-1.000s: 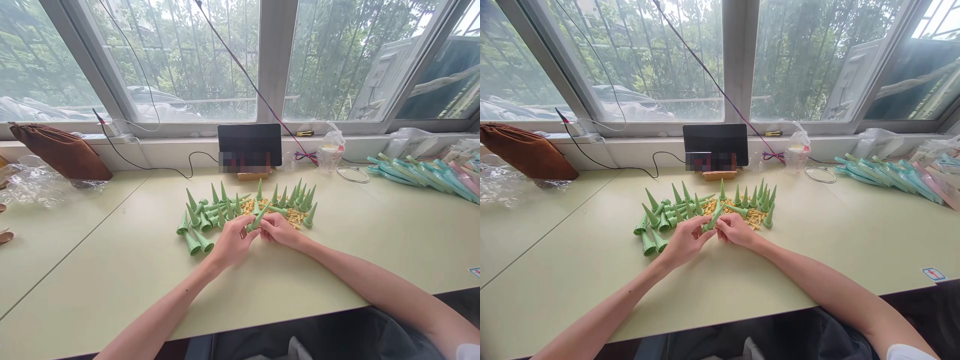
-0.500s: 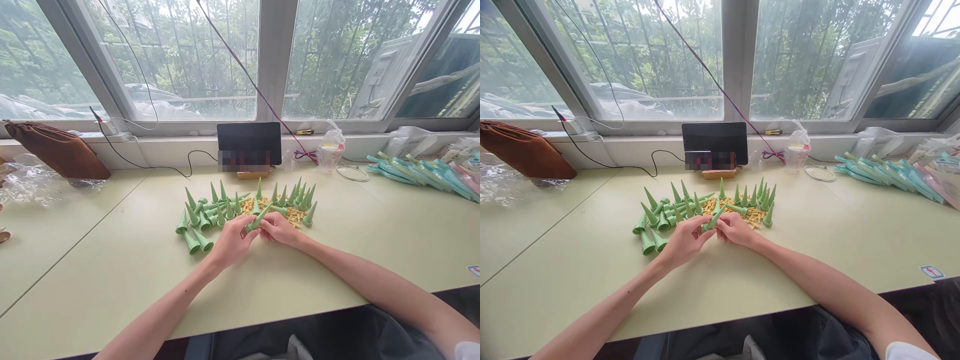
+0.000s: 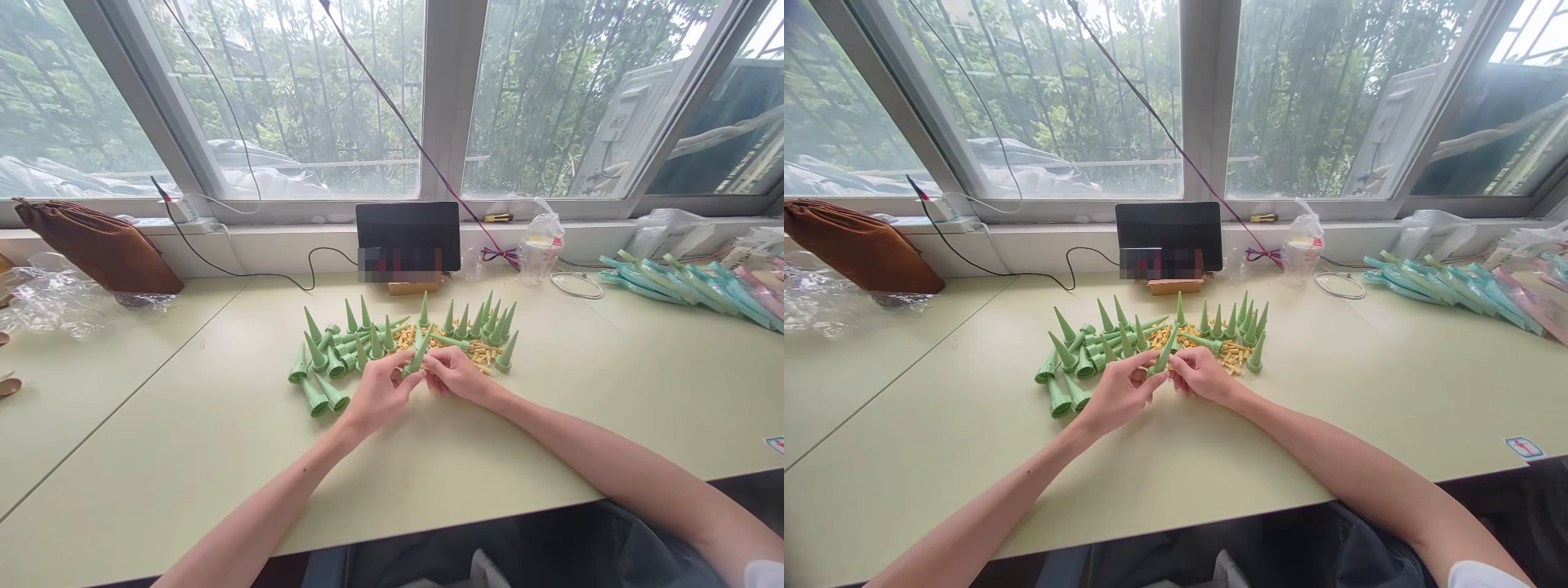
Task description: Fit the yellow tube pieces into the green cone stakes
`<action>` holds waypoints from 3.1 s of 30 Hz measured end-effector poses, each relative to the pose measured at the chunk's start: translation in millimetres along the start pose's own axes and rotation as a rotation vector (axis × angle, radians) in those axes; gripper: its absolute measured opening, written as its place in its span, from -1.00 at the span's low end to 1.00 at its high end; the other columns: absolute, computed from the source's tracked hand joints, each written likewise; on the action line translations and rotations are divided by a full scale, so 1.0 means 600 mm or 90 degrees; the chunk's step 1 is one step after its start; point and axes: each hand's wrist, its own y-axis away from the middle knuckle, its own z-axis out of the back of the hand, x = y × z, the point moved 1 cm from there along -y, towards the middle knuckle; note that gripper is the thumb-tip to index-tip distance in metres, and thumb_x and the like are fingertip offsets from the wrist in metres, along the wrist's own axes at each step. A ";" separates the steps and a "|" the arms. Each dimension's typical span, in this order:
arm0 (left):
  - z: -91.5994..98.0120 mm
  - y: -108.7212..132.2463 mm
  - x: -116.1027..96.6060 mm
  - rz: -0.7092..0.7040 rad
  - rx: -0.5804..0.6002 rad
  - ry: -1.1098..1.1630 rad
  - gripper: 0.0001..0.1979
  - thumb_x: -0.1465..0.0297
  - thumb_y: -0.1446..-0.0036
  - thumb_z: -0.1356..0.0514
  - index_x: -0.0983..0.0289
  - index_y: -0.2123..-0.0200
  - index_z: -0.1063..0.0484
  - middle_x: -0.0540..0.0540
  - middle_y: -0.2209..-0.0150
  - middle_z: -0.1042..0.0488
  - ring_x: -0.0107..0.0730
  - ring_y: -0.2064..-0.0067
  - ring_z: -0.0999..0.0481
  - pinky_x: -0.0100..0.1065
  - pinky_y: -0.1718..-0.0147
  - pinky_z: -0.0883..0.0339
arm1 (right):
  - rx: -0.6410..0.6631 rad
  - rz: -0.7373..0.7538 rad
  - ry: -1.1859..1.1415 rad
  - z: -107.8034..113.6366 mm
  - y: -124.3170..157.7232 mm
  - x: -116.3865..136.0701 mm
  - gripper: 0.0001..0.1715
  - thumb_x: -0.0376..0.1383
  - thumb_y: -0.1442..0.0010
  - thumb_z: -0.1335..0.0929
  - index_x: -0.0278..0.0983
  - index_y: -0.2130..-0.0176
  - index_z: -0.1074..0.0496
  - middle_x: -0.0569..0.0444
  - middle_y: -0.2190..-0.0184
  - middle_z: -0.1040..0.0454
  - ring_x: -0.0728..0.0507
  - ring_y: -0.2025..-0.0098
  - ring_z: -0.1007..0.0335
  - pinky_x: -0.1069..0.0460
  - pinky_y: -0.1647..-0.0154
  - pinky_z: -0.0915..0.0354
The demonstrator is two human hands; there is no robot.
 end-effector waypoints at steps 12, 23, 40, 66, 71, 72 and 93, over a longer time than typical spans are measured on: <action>0.002 0.000 -0.006 0.069 0.024 0.145 -0.64 0.15 -0.13 -0.20 0.28 0.13 -0.46 0.07 0.32 -0.43 -0.56 0.62 -0.35 -0.44 0.64 -0.32 | -0.025 0.008 0.010 0.000 0.001 -0.006 -0.41 0.07 -0.29 -0.25 -0.30 0.54 -0.32 0.11 0.63 -0.37 0.01 0.67 -0.25 0.11 0.69 -0.16; 0.004 0.000 -0.006 0.091 0.049 0.172 -0.68 0.13 -0.12 -0.21 0.27 0.24 -0.45 0.03 0.36 -0.40 -0.58 0.62 -0.35 -0.46 0.65 -0.30 | -0.040 0.025 0.050 -0.001 0.003 -0.004 -0.41 0.07 -0.29 -0.24 -0.29 0.55 -0.32 0.11 0.61 -0.37 0.01 0.66 -0.27 0.10 0.64 -0.20; 0.002 -0.002 -0.002 0.147 0.102 0.297 -0.65 0.18 -0.08 -0.29 0.27 0.13 -0.47 0.03 0.39 -0.43 -0.58 0.61 -0.33 -0.48 0.66 -0.21 | -0.092 0.106 0.198 -0.001 0.004 -0.010 -0.45 -0.03 -0.35 -0.20 -0.28 0.54 -0.32 0.10 0.59 -0.37 0.00 0.60 -0.22 0.07 0.52 -0.19; -0.001 -0.002 0.000 0.148 0.097 0.258 -0.72 0.19 -0.09 -0.27 0.26 0.23 -0.44 0.00 0.40 -0.39 -0.56 0.59 -0.34 -0.49 0.65 -0.22 | -0.096 0.139 0.218 -0.006 0.001 -0.011 -0.51 -0.17 -0.35 -0.22 -0.29 0.58 -0.25 0.16 0.66 -0.27 0.03 0.60 -0.11 0.10 0.53 -0.09; -0.002 -0.002 -0.002 0.156 0.094 0.250 -0.73 0.19 -0.08 -0.27 0.26 0.26 -0.42 -0.01 0.39 -0.38 -0.57 0.59 -0.34 -0.48 0.64 -0.22 | -0.093 0.145 0.222 -0.005 0.000 -0.011 -0.52 -0.19 -0.34 -0.22 -0.29 0.58 -0.24 0.15 0.65 -0.28 0.03 0.59 -0.11 0.10 0.52 -0.08; -0.003 -0.002 -0.002 0.157 0.093 0.249 -0.73 0.19 -0.08 -0.27 0.26 0.26 -0.42 -0.02 0.39 -0.38 -0.57 0.59 -0.34 -0.48 0.64 -0.22 | -0.092 0.145 0.223 -0.005 0.000 -0.011 -0.53 -0.20 -0.34 -0.22 -0.29 0.57 -0.24 0.15 0.65 -0.29 0.03 0.59 -0.11 0.10 0.52 -0.08; -0.002 -0.001 -0.005 0.198 0.134 0.309 -0.60 0.08 -0.07 -0.26 0.31 0.21 -0.44 0.09 0.28 -0.47 -0.61 0.62 -0.30 -0.47 0.65 -0.17 | -0.100 0.153 0.248 -0.003 0.003 -0.007 -0.47 -0.12 -0.36 -0.20 -0.30 0.57 -0.29 0.13 0.64 -0.33 0.02 0.58 -0.12 0.09 0.50 -0.09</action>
